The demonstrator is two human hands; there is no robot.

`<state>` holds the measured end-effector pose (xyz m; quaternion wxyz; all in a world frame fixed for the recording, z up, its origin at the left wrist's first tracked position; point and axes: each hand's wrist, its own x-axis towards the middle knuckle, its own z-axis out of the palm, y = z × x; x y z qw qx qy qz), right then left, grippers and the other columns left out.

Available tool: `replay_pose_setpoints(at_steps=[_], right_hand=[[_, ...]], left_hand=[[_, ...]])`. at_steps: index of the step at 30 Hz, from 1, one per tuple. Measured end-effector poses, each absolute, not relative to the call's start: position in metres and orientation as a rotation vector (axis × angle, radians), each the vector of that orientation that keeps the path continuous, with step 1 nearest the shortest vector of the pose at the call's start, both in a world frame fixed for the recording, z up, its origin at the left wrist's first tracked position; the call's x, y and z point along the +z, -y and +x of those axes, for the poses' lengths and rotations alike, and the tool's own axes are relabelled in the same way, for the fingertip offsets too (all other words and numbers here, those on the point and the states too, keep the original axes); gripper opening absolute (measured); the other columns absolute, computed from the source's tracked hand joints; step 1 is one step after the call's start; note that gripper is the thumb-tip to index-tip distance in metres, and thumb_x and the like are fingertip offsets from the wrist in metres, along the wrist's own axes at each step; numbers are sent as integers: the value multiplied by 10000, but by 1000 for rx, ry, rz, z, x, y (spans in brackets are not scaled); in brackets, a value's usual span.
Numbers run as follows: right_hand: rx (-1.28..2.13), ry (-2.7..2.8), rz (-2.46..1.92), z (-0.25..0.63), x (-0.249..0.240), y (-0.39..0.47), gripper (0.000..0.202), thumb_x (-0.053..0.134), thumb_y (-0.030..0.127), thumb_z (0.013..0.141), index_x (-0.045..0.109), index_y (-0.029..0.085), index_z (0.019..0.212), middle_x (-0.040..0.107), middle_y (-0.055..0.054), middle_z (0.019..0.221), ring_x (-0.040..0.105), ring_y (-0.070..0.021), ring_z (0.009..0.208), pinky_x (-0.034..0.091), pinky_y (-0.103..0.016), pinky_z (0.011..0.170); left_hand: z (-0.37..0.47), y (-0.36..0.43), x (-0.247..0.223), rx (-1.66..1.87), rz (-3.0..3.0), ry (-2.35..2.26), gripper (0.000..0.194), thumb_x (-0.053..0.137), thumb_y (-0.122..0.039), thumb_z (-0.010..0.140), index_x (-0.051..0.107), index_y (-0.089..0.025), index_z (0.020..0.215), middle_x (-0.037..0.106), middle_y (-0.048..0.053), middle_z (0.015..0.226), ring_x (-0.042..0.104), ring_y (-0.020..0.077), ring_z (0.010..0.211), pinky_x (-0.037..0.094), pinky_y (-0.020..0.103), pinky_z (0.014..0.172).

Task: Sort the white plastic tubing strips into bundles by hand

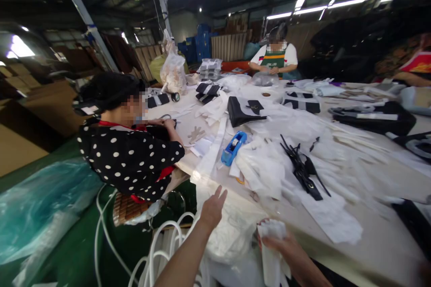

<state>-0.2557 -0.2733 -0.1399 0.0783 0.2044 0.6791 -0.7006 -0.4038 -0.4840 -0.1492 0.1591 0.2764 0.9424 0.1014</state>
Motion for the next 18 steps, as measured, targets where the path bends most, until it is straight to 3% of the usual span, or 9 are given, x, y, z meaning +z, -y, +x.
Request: replay_pose_setpoints(at_steps=[4, 6, 9, 14, 18], right_hand=[[-2219, -1849, 737, -253, -139, 264, 390, 761, 421, 598, 670, 227, 924, 681, -5, 731, 628, -239, 720, 503, -357, 716], [-2270, -1798, 749, -260, -131, 262, 406, 773, 434, 571, 662, 241, 911, 672, -5, 734, 625, -241, 711, 503, -364, 705], [-2280, -1744, 661, -281, -112, 264, 390, 766, 409, 541, 665, 258, 886, 675, -23, 731, 623, -258, 702, 501, -384, 696], [-1759, -2333, 251, -350, -101, 292, 124, 669, 238, 577, 648, 251, 698, 686, -20, 695, 589, -243, 697, 461, -353, 643], [-1526, -2570, 136, -402, -129, 327, 109, 645, 145, 639, 642, 231, 706, 677, -1, 689, 597, -207, 702, 467, -323, 667]], left_hand=[[-404, 484, -162, 291, 721, -2708, 445, 360, -24, 907, 661, -166, 1203, 629, 139, 1349, 667, 208, 1136, 553, 307, 977], [-395, 491, -160, 323, 713, -2728, 402, 353, -27, 916, 683, -178, 1089, 651, 112, 1261, 669, 188, 1090, 547, 292, 970], [-374, 508, -156, 555, 756, -2733, 423, 372, 12, 870, 692, -187, 1063, 644, 104, 1309, 639, 198, 1185, 523, 314, 1037], [-340, 523, -158, 906, 743, -2670, 366, 423, -20, 856, 725, -189, 977, 692, 125, 1289, 666, 253, 1170, 549, 368, 1012], [-326, 520, -161, 927, 706, -2683, 362, 415, -37, 874, 732, -188, 961, 715, 129, 1265, 690, 264, 1131, 570, 371, 982]])
